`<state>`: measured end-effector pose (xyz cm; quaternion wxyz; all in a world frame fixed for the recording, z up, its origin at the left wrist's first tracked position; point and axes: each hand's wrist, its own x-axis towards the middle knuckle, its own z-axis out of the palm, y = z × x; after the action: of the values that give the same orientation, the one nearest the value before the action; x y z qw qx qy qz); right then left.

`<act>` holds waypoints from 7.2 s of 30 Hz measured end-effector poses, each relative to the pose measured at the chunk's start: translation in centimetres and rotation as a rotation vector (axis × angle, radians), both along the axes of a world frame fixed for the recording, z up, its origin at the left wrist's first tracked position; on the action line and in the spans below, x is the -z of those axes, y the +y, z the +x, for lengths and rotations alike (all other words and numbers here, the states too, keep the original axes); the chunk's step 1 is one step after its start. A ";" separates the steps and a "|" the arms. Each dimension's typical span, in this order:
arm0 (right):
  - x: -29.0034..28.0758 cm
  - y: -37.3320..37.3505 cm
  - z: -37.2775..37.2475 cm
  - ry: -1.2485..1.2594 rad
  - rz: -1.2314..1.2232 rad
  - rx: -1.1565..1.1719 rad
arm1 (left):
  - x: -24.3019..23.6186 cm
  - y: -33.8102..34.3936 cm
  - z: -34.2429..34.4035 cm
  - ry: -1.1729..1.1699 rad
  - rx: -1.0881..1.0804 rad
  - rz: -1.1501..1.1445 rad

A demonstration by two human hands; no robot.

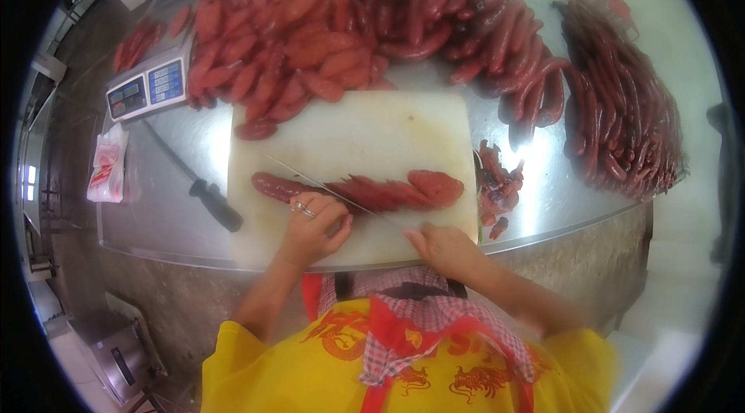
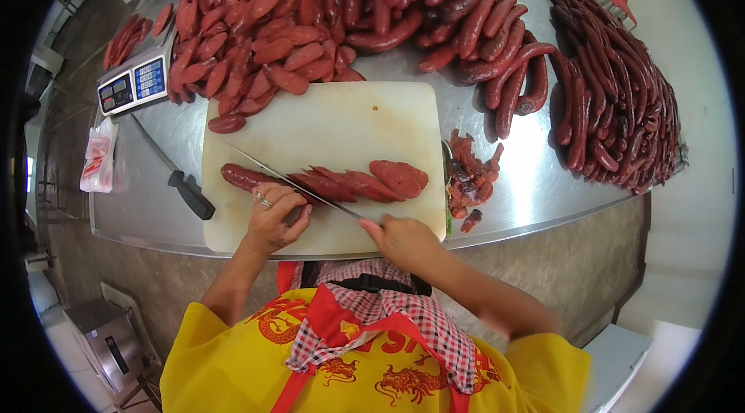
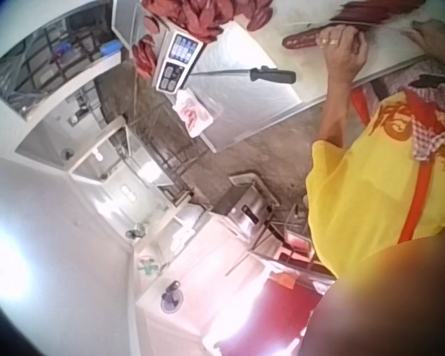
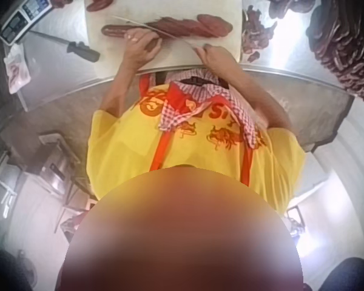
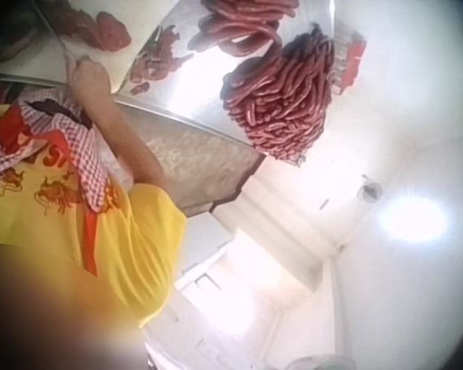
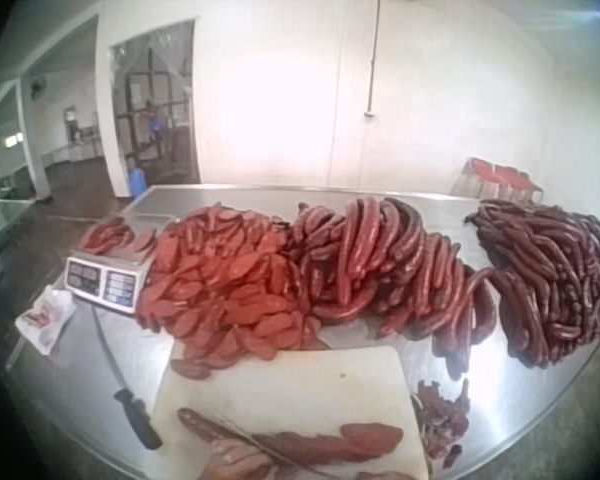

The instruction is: The person slices long red meat pieces into smaller segments on a white cutting board using a knife. Sliced pieces are gathered and placed on the stainless steel table. The person repeats this process with multiple pieces throughout the clip.

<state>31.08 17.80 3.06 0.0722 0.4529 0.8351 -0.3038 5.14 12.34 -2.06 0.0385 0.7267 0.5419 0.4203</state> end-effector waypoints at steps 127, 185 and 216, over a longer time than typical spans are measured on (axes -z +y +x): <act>1.4 -1.7 18.1 0.276 -1.143 0.814 | -0.1 4.0 12.5 -0.388 -0.491 -0.115; -4.7 5.8 5.8 0.604 -0.276 1.248 | -4.7 60.7 -10.0 -0.490 -0.153 -0.762; -0.7 -0.4 11.7 0.351 -0.076 0.560 | -3.4 4.9 8.2 0.483 0.031 -0.454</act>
<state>42.73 17.38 3.79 -0.1423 0.6026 0.6660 -0.4160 13.39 17.26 1.30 0.0764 0.7864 0.6041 0.1038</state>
